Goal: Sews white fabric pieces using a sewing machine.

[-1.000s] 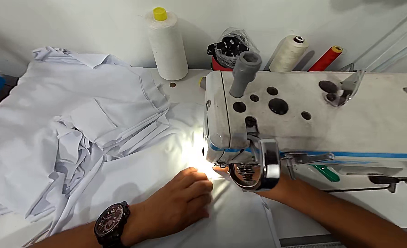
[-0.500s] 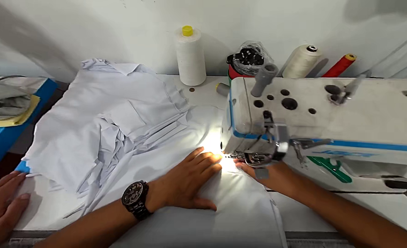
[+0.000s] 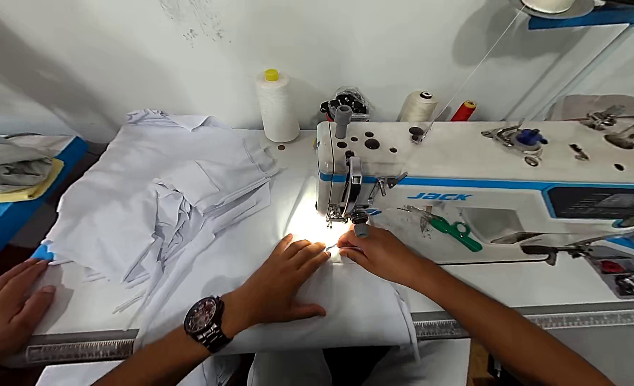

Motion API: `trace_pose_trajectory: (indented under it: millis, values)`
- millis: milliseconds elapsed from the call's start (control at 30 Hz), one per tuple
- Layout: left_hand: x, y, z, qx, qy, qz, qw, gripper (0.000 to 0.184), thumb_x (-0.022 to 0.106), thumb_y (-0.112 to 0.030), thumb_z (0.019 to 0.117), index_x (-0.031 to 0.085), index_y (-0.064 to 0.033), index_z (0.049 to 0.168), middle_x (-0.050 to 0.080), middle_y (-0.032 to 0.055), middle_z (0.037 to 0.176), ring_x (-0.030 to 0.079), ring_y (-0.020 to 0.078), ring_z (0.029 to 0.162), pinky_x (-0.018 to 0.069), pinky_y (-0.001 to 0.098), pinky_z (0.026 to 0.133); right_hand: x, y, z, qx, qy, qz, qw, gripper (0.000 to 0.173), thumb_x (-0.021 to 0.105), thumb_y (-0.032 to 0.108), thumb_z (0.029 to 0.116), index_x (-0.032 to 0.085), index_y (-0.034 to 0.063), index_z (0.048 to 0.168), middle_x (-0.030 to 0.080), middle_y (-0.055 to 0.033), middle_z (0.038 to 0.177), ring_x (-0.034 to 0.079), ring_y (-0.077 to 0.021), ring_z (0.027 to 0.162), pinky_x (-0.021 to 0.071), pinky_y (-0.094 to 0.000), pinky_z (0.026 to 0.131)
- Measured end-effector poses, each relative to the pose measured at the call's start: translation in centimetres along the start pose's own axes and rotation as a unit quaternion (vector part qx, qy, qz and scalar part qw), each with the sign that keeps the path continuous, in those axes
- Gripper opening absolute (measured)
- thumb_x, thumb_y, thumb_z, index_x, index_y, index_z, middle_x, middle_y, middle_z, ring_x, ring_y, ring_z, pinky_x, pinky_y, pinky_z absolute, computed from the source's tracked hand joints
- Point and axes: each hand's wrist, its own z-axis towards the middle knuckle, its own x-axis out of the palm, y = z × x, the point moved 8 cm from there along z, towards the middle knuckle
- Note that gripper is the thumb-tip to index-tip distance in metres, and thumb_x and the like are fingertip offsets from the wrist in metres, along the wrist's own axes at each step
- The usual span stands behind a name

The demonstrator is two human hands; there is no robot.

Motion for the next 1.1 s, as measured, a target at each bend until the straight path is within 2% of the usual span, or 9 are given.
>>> trace_pose_trajectory:
  millis: [267,467,600,667,800,900,967,1033,1100]
  values:
    - [-0.9,0.2,0.8,-0.019,0.015,0.032,0.999,0.106,0.054,-0.087,0.0761,0.054,-0.0043,0.142,0.062,0.0095,0.138,0.057,0.0276,0.130,0.0448,0.0518,0.107,0.0,0.4,0.2,0.000,-0.049,-0.044,0.998,0.020,0.065,0.029,0.0989,0.073,0.0113,0.095,0.067,-0.0047,0.083,0.068,-0.0204,0.076,0.0570,-0.0395,0.067]
    - [0.3,0.6,-0.1,0.033,0.027,0.019,0.999,0.084,0.049,-0.077,0.0892,0.052,-0.0183,0.149,0.049,0.0040,0.155,0.042,0.0282,0.146,0.0336,0.0678,0.113,0.4,0.9,0.1,-0.026,-0.087,-0.106,0.990,0.024,0.061,0.032,0.1003,0.072,0.0122,0.094,0.066,-0.0049,0.083,0.067,-0.0200,0.074,0.0553,-0.0360,0.062]
    - [0.6,0.5,-0.1,0.032,0.041,0.019,0.998,0.081,0.046,-0.077,0.0910,0.051,-0.0225,0.151,0.047,0.0045,0.157,0.039,0.0287,0.148,0.0305,0.0704,0.114,0.0,3.5,-1.5,-0.088,-0.091,-0.127,0.984,0.023,0.056,0.012,0.1012,0.073,0.0122,0.117,0.070,-0.0069,0.119,0.067,-0.0229,0.112,0.0564,-0.0398,0.095]
    - [0.3,0.8,0.1,0.022,0.039,-0.005,0.999,0.076,0.048,-0.072,0.0937,0.053,-0.0202,0.149,0.049,0.0050,0.156,0.041,0.0266,0.148,0.0304,0.0684,0.116,1.1,4.6,-2.7,-0.086,-0.061,-0.105,0.989,0.035,0.048,0.027,0.1076,0.067,0.0114,0.132,0.064,-0.0044,0.139,0.057,-0.0192,0.134,0.0463,-0.0400,0.113]
    - [-4.9,4.3,-4.1,-0.204,-0.032,0.046,0.977,0.052,0.058,-0.046,0.0991,0.066,-0.0053,0.131,0.062,0.0139,0.140,0.058,0.0323,0.130,0.0458,0.0571,0.109,3.1,4.3,-4.2,-0.050,0.015,-0.091,0.994,0.062,0.027,0.052,0.1097,0.050,0.0138,0.152,0.044,-0.0007,0.162,0.033,-0.0152,0.153,0.0264,-0.0461,0.126]
    - [-10.0,5.2,-15.2,-0.480,-0.087,0.133,0.863,0.062,0.060,-0.045,0.0984,0.062,0.0093,0.128,0.057,0.0373,0.132,0.053,0.0595,0.124,0.0427,0.0760,0.097,3.3,4.0,-4.2,-0.036,0.043,-0.099,0.994,0.065,0.022,0.056,0.1086,0.046,0.0167,0.155,0.037,0.0019,0.165,0.027,-0.0142,0.155,0.0214,-0.0511,0.127]
    - [-10.5,4.1,-19.0,-0.558,-0.126,0.153,0.806,0.052,0.062,-0.032,0.0990,0.061,0.0186,0.110,0.053,0.0473,0.121,0.049,0.0699,0.115,0.0391,0.0826,0.086,3.5,4.4,-4.7,-0.029,0.052,-0.105,0.993,0.064,0.023,0.055,0.1089,0.043,0.0179,0.157,0.034,0.0030,0.167,0.024,-0.0138,0.156,0.0181,-0.0560,0.127]
    - [-9.6,2.4,-16.8,-0.570,-0.102,0.130,0.805,0.036,0.054,-0.017,0.1040,0.063,0.0173,0.106,0.059,0.0432,0.108,0.059,0.0639,0.103,0.0466,0.0768,0.081,4.0,5.8,-6.3,-0.010,0.059,-0.102,0.993,0.061,0.025,0.051,0.1095,0.042,0.0171,0.158,0.034,0.0018,0.167,0.024,-0.0162,0.156,0.0182,-0.0605,0.125]
    - [-8.0,-1.7,-9.9,-0.508,-0.047,0.035,0.859,0.033,0.048,-0.018,0.1069,0.066,0.0098,0.107,0.067,0.0310,0.092,0.069,0.0486,0.084,0.0553,0.0642,0.071,4.4,8.4,-8.3,0.031,0.039,-0.098,0.994,0.056,0.031,0.043,0.1095,0.044,0.0150,0.156,0.038,-0.0002,0.165,0.030,-0.0199,0.154,0.0245,-0.0635,0.122]
